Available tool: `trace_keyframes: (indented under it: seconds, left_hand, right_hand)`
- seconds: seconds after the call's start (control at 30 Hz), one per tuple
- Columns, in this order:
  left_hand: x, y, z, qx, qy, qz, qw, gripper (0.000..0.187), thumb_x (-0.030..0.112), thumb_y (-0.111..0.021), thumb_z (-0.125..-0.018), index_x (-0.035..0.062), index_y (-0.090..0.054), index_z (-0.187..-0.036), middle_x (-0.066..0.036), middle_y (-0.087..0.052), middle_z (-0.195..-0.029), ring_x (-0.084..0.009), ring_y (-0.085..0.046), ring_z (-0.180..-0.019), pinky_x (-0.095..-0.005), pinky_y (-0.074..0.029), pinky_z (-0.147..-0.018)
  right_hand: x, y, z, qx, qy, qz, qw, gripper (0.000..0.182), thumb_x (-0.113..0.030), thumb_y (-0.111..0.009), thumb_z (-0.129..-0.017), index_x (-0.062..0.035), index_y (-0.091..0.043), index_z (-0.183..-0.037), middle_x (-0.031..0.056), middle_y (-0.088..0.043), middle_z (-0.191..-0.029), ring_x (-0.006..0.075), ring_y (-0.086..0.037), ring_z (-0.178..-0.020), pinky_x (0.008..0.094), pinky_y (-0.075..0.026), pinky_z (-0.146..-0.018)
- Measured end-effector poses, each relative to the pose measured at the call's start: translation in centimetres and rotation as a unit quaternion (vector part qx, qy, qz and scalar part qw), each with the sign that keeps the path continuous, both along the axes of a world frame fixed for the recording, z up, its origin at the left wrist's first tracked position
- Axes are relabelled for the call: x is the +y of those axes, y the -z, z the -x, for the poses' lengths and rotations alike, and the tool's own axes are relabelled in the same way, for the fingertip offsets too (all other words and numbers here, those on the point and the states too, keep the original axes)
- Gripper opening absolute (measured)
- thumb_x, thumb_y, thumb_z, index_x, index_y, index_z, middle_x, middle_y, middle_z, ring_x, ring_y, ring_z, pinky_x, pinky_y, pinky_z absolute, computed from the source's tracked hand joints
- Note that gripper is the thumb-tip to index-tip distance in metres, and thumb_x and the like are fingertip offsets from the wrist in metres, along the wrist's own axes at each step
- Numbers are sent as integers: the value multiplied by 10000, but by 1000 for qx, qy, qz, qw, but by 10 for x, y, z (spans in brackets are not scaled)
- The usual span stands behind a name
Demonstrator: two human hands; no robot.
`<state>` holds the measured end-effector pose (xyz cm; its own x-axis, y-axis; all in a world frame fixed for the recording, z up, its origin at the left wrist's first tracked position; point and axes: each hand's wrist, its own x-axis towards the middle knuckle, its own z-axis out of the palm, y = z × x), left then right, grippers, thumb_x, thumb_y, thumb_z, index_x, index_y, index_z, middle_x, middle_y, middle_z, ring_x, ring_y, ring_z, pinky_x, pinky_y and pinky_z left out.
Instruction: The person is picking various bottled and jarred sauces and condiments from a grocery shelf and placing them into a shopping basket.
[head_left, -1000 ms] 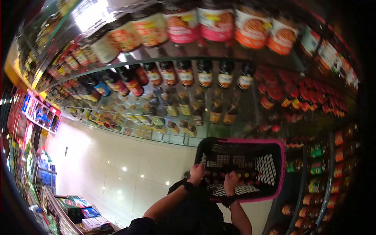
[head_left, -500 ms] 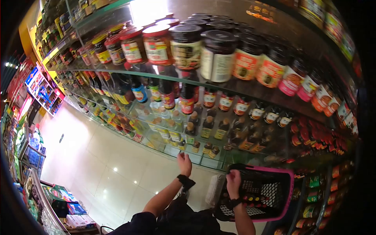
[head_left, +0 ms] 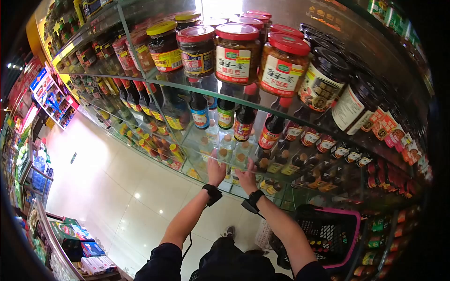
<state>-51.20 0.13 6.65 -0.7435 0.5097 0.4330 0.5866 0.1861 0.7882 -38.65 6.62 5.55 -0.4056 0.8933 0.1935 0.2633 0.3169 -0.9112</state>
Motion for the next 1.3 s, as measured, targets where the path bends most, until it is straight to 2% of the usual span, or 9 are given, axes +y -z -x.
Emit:
trace_keyframes:
  seconds: [0.2, 0.27, 0.43, 0.53, 0.8, 1.0, 1.07, 1.2, 1.3]
  left_hand:
    - [10, -2, 33, -67, 136, 0, 989, 427, 160, -650, -730, -3, -490, -1091, -198, -550, -1064, -367, -515, -999, -390, -414, -846]
    - [10, -19, 38, -159, 141, 97, 972, 417, 227, -700, -693, -1, -495, -976, -187, -562, -1040, -355, -533, -971, -376, -432, -791]
    - [26, -2, 42, -105, 121, 83, 984, 432, 268, -744, -642, 26, -492, -897, -178, -537, -932, -345, -526, -883, -386, -437, -728]
    - [34, 10, 48, -34, 119, 43, 991, 419, 256, -762, -622, 39, -507, -875, -169, -506, -865, -339, -507, -816, -388, -437, -702]
    - [34, 13, 51, 15, 135, 38, 990, 307, 212, -753, -646, 34, -547, -788, -136, -521, -830, -298, -525, -793, -357, -441, -704]
    - [42, 25, 48, -83, 171, -17, 982, 218, 149, -696, -681, 30, -547, -788, -128, -559, -762, -308, -541, -739, -371, -444, -670]
    - [41, 23, 45, -125, 164, -35, 978, 207, 139, -688, -709, 25, -558, -822, -119, -573, -794, -248, -560, -753, -331, -450, -679]
    - [23, 27, 40, -85, 157, -6, 984, 180, 135, -673, -745, 24, -557, -826, -83, -567, -768, -175, -553, -741, -292, -446, -667]
    - [9, 22, 31, -153, 175, -77, 970, 173, 144, -667, -743, 19, -561, -798, -121, -554, -751, -245, -559, -700, -321, -442, -643]
  right_hand:
    - [21, 0, 25, -57, 31, -119, 991, 524, -169, -694, -673, -68, -449, -1124, 188, -432, -1043, 347, -441, -973, 412, -386, -839]
    - [27, -2, 28, -50, 44, -130, 989, 461, -191, -703, -659, -73, -506, -1060, 181, -453, -1013, 340, -453, -951, 401, -392, -830]
    - [30, -20, 27, -106, 8, -66, 992, 351, -178, -714, -634, -64, -506, -892, 139, -507, -887, 316, -501, -874, 398, -426, -761]
    - [22, -27, 30, -189, 34, -116, 974, 343, -168, -721, -622, -64, -492, -856, 132, -519, -865, 314, -524, -822, 399, -436, -719]
    - [20, 2, 40, -74, -16, -134, 988, 318, -150, -719, -642, -70, -525, -882, 135, -518, -890, 321, -529, -835, 387, -439, -710]
    - [23, -1, 32, -47, 2, -95, 994, 301, -199, -729, -674, -59, -557, -878, 127, -575, -828, 322, -566, -783, 377, -458, -690]
    - [23, -2, 27, -47, -6, -42, 998, 299, -209, -726, -683, -53, -561, -878, 126, -596, -808, 320, -580, -763, 372, -464, -681]
    - [11, -2, 8, -89, -31, -117, 989, 290, -231, -686, -711, -74, -566, -923, 138, -612, -755, 320, -600, -718, 384, -466, -645]
    - [2, -19, -9, -82, -36, -99, 991, 282, -249, -671, -718, -85, -579, -929, 133, -612, -695, 319, -606, -667, 385, -469, -604]
